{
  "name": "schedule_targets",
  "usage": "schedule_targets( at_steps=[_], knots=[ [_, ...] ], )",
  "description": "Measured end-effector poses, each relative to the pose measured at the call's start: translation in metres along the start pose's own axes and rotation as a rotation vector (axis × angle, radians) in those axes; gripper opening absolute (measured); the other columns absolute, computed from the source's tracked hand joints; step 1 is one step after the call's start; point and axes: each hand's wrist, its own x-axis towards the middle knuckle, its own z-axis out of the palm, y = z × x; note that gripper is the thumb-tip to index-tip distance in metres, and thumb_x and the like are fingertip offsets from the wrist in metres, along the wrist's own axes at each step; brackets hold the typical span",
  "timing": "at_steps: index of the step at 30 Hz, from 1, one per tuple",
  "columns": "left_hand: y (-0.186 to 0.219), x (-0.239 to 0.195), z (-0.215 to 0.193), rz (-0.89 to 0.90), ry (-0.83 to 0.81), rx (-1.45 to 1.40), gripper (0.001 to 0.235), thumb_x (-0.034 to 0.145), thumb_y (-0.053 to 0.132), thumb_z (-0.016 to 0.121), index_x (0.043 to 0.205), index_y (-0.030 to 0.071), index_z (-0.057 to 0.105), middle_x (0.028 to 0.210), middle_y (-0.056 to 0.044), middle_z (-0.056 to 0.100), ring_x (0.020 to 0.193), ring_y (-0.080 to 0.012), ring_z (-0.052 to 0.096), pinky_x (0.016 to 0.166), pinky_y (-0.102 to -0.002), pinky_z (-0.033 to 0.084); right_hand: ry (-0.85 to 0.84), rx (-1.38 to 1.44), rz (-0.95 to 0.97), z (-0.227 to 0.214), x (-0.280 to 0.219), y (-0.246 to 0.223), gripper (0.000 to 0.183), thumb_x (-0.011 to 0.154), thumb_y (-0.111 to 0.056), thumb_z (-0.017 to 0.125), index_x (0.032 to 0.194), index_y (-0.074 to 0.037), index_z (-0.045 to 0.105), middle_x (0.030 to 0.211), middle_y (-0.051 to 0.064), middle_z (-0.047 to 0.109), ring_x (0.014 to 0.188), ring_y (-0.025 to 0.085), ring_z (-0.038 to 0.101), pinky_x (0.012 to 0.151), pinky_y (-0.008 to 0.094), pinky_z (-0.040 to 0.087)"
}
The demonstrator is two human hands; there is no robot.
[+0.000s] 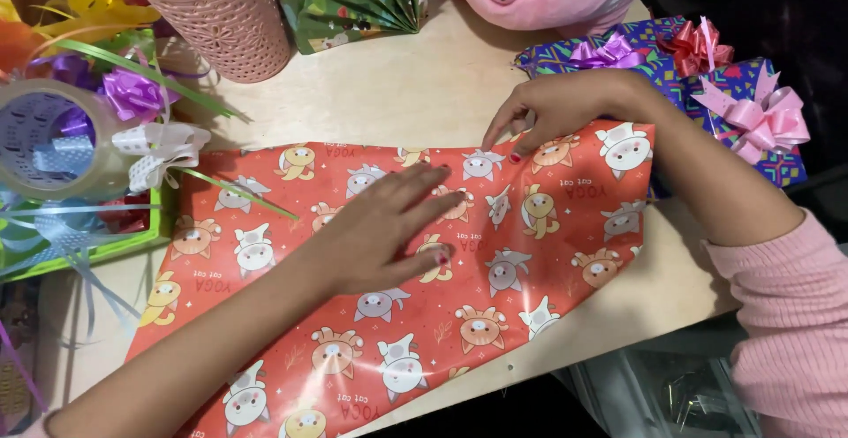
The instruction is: Unfolding, smoothing, and cutting a sheet of patterned wrapping paper on a table in preparation for gift wrapping.
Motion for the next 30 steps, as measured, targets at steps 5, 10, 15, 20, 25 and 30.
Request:
schedule_targets(
  at_steps=[5,10,15,20,25,30],
  knots=[
    [0.009,0.020,0.015,-0.050,-0.206,-0.081,0.084,0.093,0.073,0.042,0.159,0.023,0.033,0.167,-0.019,0.022,0.154,-0.0486,0.013,0.117,-0.074,0.011,-0.039,-0.031,0.027,-0.006,0.005,-0.001,0.057,0.087,-0.027,0.079,0.142,-0.027,0.068,0.078,0.009,0.075,0.078,0.026,0.072,0.076,0.037,0.057],
    [-0.010,0.027,0.033,-0.064,-0.209,0.160,0.095,0.085,0.083,0.047,0.162,0.031,0.025,0.170,-0.011,0.016,0.155,-0.0418,0.006,0.116,-0.072,0.002,-0.010,0.074,0.050,-0.024,-0.019,-0.013,0.056,0.091,-0.033,0.067,0.146,-0.023,0.061,0.066,0.007,0.055,0.061,0.022,0.052,0.059,0.037,0.041],
    [-0.020,0.025,0.037,-0.027,-0.146,0.196,0.097,0.083,0.084,0.049,0.161,0.031,0.028,0.168,-0.012,0.021,0.154,-0.0417,0.008,0.115,-0.071,0.001,0.010,0.136,0.147,-0.042,-0.052,-0.013,0.053,0.094,-0.034,0.064,0.146,-0.026,0.058,0.061,0.002,0.046,0.053,0.015,0.035,0.051,0.032,0.031],
    [-0.022,0.030,0.034,-0.129,-0.112,0.167,0.100,0.074,0.076,0.064,0.155,0.025,0.038,0.164,-0.008,0.032,0.153,-0.0410,0.016,0.111,-0.078,0.011,0.270,0.113,0.191,-0.042,-0.073,-0.009,0.039,0.090,-0.017,0.067,0.128,-0.025,0.068,0.084,0.004,0.065,0.062,0.018,0.052,0.059,0.032,0.045],
    [-0.006,0.055,0.044,-0.121,0.101,0.230,0.077,0.089,0.081,0.043,0.122,0.012,0.056,0.130,-0.012,0.052,0.137,-0.0427,0.037,0.105,-0.074,0.024,0.481,0.020,0.135,-0.022,-0.042,0.023,0.035,0.081,-0.025,0.076,0.115,-0.024,0.069,0.085,0.002,0.057,0.070,0.019,0.053,0.064,0.035,0.042],
    [-0.002,0.075,0.044,0.001,0.168,-0.020,0.078,0.095,0.068,0.048,0.145,0.008,0.043,0.166,-0.021,0.025,0.154,-0.0400,0.027,0.112,-0.071,0.024,0.413,-0.204,0.251,-0.020,-0.033,0.019,0.038,0.076,-0.030,0.076,0.112,-0.022,0.066,0.089,0.006,0.072,0.083,0.028,0.066,0.075,0.042,0.045]
  ],
)
